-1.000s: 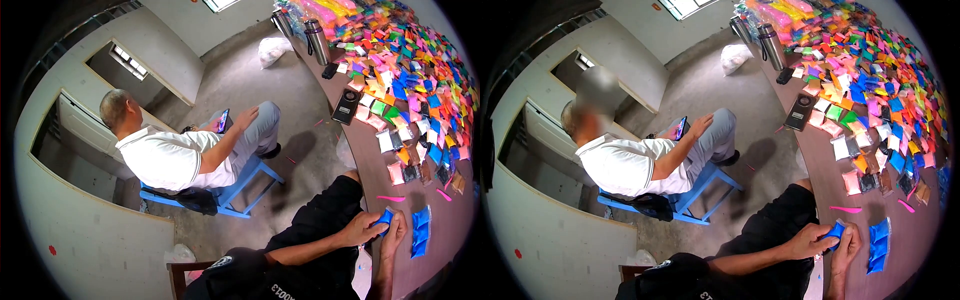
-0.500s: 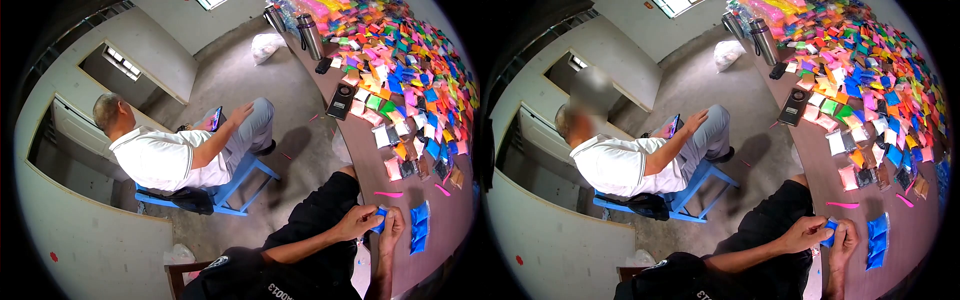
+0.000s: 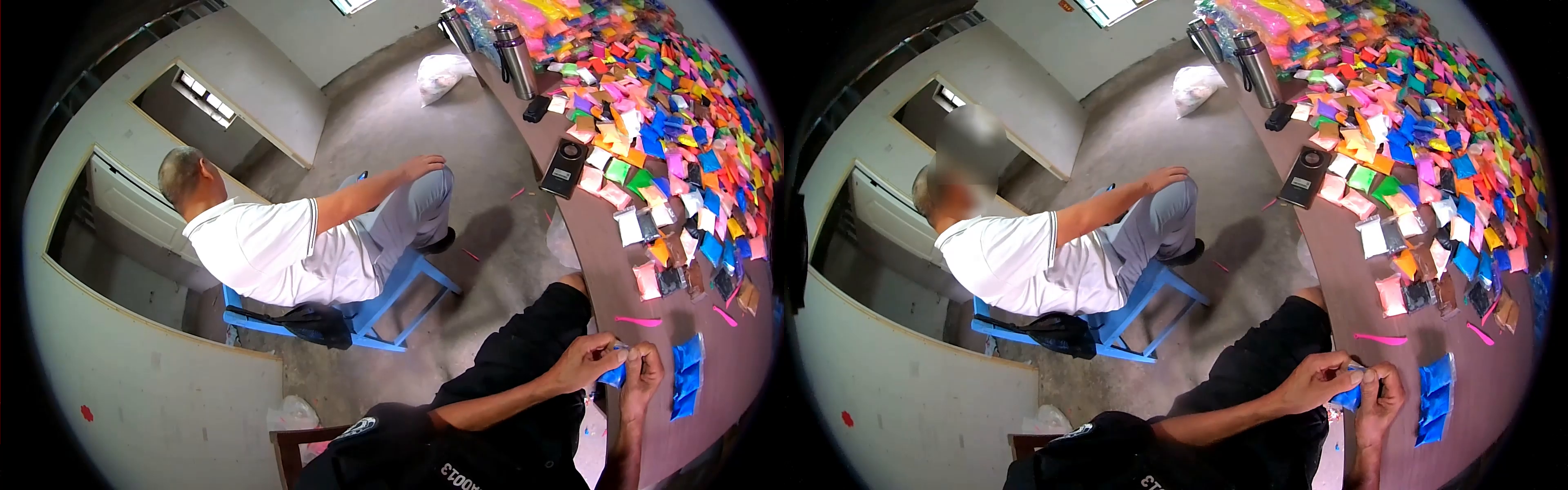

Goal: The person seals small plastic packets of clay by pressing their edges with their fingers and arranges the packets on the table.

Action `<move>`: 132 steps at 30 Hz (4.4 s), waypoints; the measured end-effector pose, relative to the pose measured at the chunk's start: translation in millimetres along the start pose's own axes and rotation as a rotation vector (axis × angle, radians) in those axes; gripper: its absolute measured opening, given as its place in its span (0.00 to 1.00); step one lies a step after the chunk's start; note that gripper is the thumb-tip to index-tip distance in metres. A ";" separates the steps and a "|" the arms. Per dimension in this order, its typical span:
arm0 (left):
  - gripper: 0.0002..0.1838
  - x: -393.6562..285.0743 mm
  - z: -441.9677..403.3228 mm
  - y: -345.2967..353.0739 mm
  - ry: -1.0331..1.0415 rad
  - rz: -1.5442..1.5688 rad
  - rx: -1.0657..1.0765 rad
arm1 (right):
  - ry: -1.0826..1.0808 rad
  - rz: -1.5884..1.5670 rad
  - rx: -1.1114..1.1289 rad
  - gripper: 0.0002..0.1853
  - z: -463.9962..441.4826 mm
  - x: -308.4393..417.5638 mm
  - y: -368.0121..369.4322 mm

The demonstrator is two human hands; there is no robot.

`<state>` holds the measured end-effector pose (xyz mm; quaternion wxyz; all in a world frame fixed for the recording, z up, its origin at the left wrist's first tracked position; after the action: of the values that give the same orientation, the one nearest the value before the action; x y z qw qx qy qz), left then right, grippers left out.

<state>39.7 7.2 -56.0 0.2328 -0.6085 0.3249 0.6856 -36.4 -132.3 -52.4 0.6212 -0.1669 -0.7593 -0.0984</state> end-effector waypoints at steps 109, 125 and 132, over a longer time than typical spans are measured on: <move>0.18 -3.5 1.4 2.5 0.053 -0.064 -0.020 | 0.030 0.002 -0.115 0.07 6.3 -7.7 0.8; 0.20 2.1 -0.9 7.9 0.120 -0.126 0.031 | 0.066 -0.105 -0.128 0.11 0.5 -8.2 -0.5; 0.19 -2.8 -0.2 5.3 0.156 -0.179 -0.021 | 0.070 -0.143 -0.088 0.09 1.2 1.1 1.2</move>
<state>36.5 3.6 -52.4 0.2607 -0.6889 0.2794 0.6159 -37.2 -130.6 -51.6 0.6308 -0.1357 -0.7422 -0.1815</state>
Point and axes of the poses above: each hand's wrist, its own z-axis away from the middle knuckle, its own y-axis out of the palm, x = y × z, the point moved 3 cm from there along -z, towards the middle knuckle, and after that the axes turned 5 degrees about x, right-handed, at the moved point
